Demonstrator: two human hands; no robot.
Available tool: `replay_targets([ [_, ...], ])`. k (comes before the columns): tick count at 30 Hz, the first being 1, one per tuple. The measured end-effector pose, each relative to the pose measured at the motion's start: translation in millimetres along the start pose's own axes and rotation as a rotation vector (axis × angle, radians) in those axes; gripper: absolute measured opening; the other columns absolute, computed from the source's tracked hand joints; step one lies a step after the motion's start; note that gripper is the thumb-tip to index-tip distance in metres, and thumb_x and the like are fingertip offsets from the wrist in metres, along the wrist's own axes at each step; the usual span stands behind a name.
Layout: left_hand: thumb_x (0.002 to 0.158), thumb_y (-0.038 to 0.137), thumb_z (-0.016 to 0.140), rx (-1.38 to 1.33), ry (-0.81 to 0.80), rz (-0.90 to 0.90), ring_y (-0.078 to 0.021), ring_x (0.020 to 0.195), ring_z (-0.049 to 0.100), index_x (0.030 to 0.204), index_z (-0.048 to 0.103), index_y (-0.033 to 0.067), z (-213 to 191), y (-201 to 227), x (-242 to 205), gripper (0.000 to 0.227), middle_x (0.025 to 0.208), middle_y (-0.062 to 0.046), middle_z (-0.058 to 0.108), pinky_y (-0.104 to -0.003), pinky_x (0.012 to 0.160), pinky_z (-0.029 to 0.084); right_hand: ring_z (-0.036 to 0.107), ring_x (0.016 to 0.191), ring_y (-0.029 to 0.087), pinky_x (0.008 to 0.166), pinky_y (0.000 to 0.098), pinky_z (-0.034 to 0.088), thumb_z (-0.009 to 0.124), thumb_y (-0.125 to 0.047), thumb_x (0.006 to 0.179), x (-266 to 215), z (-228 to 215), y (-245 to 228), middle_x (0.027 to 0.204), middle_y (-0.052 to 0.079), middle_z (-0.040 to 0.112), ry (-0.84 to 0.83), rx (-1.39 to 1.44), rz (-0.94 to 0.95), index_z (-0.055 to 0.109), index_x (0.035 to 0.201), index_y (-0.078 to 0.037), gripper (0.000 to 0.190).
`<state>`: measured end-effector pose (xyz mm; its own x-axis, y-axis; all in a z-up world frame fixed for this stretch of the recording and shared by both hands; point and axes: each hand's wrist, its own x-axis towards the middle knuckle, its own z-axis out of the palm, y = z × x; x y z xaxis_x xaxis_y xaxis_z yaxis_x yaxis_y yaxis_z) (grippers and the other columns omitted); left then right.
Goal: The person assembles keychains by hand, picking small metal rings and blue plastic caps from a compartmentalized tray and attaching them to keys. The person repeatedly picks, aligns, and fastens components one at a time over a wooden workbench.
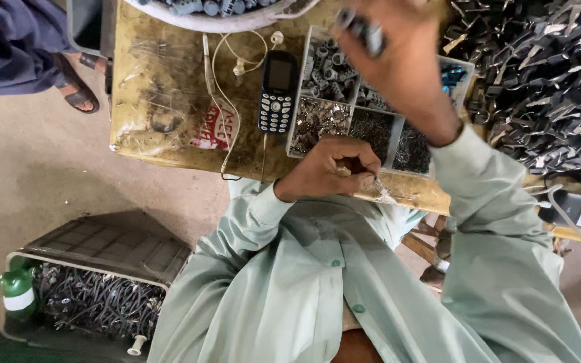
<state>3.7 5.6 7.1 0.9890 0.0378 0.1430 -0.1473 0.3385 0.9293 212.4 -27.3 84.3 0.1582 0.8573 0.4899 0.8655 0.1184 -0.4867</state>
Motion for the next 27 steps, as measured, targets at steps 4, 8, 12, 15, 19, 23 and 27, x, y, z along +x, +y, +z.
replay_targets([
  [4,0.093,0.0,0.073,0.015,-0.009,-0.029,-0.0022,0.082,0.055,0.1,0.068,0.0039,0.0,0.1,-0.1,0.01,0.093,0.003,0.067,-0.021,0.072,0.046,0.065,0.08,0.019,0.056,0.0306,0.053,0.081,-0.028,0.106,-34.4,39.7,3.2,0.109,0.013,0.067,-0.064,-0.398,-0.076,0.072,0.117,-0.009,0.023],
  [8,0.091,0.0,0.071,0.057,0.024,-0.01,-0.0022,0.081,0.058,0.099,0.068,0.0034,0.4,3.7,-1.5,0.01,0.092,0.002,0.068,-0.021,0.071,0.049,0.066,0.1,0.025,0.07,0.0389,0.055,0.081,-0.043,0.101,-52.4,40.6,9.9,0.119,0.009,0.065,-0.099,-0.54,-0.121,0.071,0.119,-0.015,0.035],
  [12,0.091,0.001,0.072,0.076,0.022,-0.002,-0.002,0.08,0.058,0.098,0.068,0.003,0.8,4.2,-0.9,0.008,0.091,0.002,0.068,-0.021,0.068,0.048,0.065,0.107,0.025,0.083,0.0415,0.057,0.078,-0.041,0.102,-55.3,14.0,14.0,0.133,0.007,0.061,-0.191,-0.444,-0.126,0.073,0.125,-0.013,0.037],
  [15,0.092,0.001,0.072,0.042,0.016,-0.025,-0.002,0.078,0.057,0.098,0.069,0.0029,0.6,4.5,-0.8,0.007,0.09,0.002,0.068,-0.021,0.067,0.048,0.065,0.122,0.026,0.096,0.0462,0.057,0.075,-0.028,0.109,-52.4,-1.5,16.4,0.137,0.0,0.062,-0.127,-0.176,0.133,0.07,0.129,-0.016,0.025],
  [19,0.092,0.002,0.072,0.058,-0.002,-0.039,-0.0021,0.076,0.059,0.097,0.068,0.0032,1.5,5.6,3.4,0.007,0.089,0.002,0.069,-0.021,0.065,0.049,0.048,0.141,0.04,0.117,0.0561,0.041,0.071,-0.022,0.11,-55.5,7.2,18.1,0.154,0.019,0.05,-0.145,-0.217,0.085,0.053,0.154,-0.006,0.05],
  [23,0.091,0.001,0.073,0.115,-0.006,0.03,-0.0028,0.078,0.061,0.098,0.069,0.004,-0.5,6.1,4.4,0.008,0.091,0.001,0.071,-0.021,0.067,0.049,0.048,0.134,0.045,0.111,0.0585,0.038,0.067,-0.017,0.105,-72.2,27.1,29.1,0.148,0.027,0.05,-0.193,-0.168,0.044,0.047,0.151,0.001,0.053],
  [27,0.09,0.0,0.073,0.128,0.009,0.019,-0.0031,0.078,0.061,0.098,0.069,0.0047,-0.7,2.7,3.8,0.011,0.09,0.001,0.071,-0.021,0.064,0.047,0.061,0.103,0.029,0.091,0.0425,0.049,0.053,-0.016,0.113,-90.8,5.1,75.1,0.111,0.018,0.06,-0.15,-0.111,0.412,0.058,0.122,-0.006,0.014],
])
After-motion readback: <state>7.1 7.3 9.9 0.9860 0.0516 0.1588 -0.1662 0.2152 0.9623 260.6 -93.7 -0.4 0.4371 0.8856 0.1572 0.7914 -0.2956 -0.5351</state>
